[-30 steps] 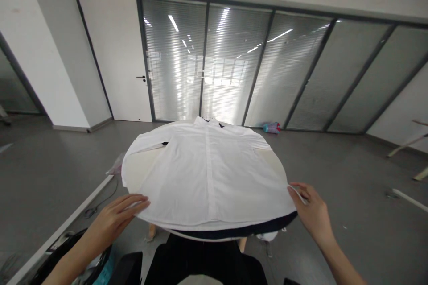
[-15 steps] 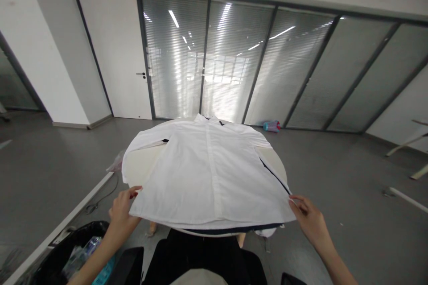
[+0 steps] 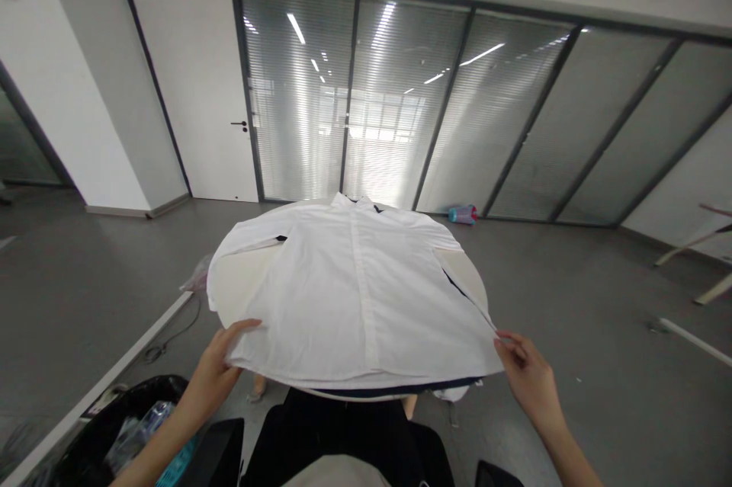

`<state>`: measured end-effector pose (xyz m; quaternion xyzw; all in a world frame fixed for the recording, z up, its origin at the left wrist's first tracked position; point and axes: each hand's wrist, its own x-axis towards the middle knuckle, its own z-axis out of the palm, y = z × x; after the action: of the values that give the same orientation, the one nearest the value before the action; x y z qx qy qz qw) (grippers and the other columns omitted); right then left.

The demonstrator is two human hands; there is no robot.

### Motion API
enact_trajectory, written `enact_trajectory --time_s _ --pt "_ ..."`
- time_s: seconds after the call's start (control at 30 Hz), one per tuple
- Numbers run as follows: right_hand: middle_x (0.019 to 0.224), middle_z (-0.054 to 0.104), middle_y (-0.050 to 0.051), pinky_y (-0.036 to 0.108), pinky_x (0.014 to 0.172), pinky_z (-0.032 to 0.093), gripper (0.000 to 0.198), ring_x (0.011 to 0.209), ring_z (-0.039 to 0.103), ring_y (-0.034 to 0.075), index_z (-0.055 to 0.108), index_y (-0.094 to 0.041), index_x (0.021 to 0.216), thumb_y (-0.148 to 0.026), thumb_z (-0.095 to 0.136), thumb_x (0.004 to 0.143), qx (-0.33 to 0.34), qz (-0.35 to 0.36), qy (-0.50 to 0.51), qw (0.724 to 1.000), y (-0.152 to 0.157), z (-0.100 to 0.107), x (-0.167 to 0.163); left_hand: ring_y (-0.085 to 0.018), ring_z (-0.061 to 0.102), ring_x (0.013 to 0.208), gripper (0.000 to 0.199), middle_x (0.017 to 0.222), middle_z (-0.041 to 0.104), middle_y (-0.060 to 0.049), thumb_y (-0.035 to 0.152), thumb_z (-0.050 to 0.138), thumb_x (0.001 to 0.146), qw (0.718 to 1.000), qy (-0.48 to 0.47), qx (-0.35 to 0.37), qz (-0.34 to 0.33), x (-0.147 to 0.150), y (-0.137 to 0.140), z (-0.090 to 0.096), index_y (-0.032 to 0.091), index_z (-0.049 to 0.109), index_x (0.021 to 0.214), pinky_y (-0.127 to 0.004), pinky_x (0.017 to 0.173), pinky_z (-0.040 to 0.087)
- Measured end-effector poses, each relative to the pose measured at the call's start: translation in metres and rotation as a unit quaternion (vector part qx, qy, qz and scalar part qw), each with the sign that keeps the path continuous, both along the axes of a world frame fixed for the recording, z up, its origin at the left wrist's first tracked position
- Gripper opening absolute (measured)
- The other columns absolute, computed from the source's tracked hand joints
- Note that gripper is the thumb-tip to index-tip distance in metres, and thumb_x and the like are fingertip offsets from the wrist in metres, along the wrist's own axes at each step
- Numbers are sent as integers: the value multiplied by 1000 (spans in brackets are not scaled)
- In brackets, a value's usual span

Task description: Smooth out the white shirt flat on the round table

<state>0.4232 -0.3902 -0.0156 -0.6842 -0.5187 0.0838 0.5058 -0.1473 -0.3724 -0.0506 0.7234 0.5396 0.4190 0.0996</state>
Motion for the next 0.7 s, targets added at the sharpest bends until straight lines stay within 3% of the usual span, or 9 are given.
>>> enact_trajectory --time_s 0.17,0.27,0.4,0.57,0.7 --pt "48 51 -4 29 47 42 47 44 49 17 61 -18 97 -58 59 73 -27 25 10 999 -1 0 -1 -30 59 118 52 132 63 -11 29 55 86 998 57 33 -12 5 -6 5 24 54 139 -47 98 50" --pt "52 57 -2 30 50 44 49 48 54 19 62 -17 101 -57 60 73 -17 16 18 1000 -1 12 0 -28 58 119 61 138 59 -12 31 55 89 998 52 27 -23 5 -11 7 23 43 148 -42 95 53" --pt "60 65 3 30 51 44 51 51 55 19 63 -15 103 -57 61 74 -17 -20 17 1000 -3 22 0 -29 58 119 58 136 60 -13 29 55 87 998 50 20 -11 5 -11 8 22 50 143 -44 95 52" --pt "57 67 4 31 50 44 49 49 57 20 66 -17 93 -59 62 68 -44 -43 18 998 -3 5 4 -30 61 114 51 129 66 -11 26 57 81 998 55 -14 -16 6 -5 12 23 61 132 -49 98 49" --pt "58 68 5 30 48 45 51 51 62 22 68 -17 90 -61 63 67 -57 -34 38 997 -1 -11 11 -30 63 112 51 130 66 -10 30 59 81 999 42 -12 -14 10 -4 22 24 61 132 -47 96 51"
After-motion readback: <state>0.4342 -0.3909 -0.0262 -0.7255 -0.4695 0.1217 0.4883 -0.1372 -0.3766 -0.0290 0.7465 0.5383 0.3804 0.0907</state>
